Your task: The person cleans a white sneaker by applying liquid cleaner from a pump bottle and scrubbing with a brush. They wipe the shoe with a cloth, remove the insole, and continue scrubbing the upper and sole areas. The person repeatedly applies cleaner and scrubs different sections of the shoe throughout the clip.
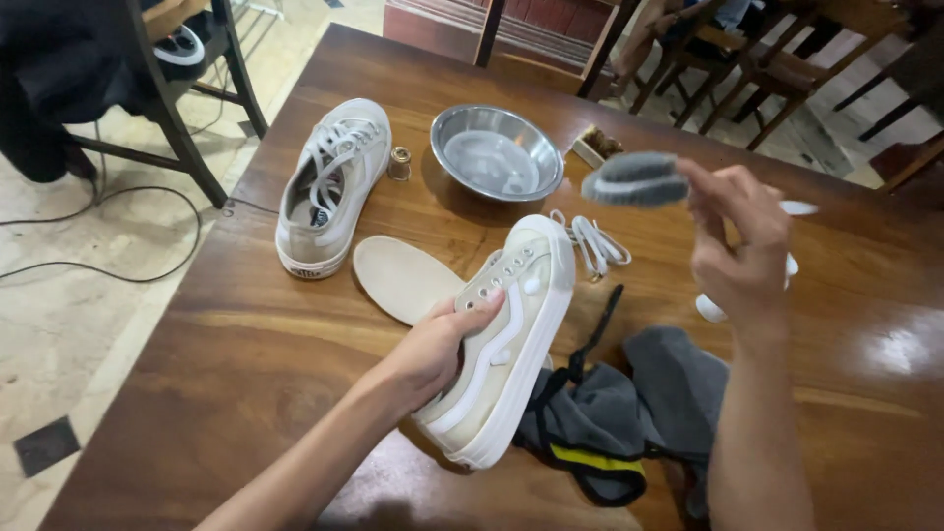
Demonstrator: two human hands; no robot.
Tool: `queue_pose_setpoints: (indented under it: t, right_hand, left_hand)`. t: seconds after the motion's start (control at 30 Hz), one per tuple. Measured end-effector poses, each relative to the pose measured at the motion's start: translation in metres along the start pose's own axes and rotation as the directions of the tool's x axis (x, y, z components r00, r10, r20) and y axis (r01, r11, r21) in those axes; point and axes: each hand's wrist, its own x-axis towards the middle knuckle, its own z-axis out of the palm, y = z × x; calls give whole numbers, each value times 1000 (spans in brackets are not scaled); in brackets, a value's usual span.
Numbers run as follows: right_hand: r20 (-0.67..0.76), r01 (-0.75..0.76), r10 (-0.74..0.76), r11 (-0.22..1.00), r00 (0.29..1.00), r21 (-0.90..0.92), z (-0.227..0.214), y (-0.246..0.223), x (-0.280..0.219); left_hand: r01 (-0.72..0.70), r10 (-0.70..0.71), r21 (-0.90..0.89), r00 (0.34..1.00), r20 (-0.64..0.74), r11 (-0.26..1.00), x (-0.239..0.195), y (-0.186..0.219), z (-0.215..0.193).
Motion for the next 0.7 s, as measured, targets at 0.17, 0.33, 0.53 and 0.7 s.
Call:
queue_pose_setpoints:
  t: [0.17, 0.33, 0.53, 0.7]
  right_hand:
    - [210, 4, 38, 980, 977, -199, -16, -12, -14]
    - [314, 32, 1, 995, 949, -99, -3, -25, -10]
    - [290, 126, -73, 978, 954, -167, 14, -23, -12]
    - [344, 160, -162, 987, 925, 35, 25, -22, -14]
  left_hand:
    - [63, -44, 138, 990, -137, 988, -7, 5, 14]
    - [121, -78, 207, 975, -206, 971, -17, 13, 24]
    - [89, -47, 445, 994, -104, 891, -23, 11, 29]
    - [105, -9, 585, 986, -164, 804, -22, 10, 35]
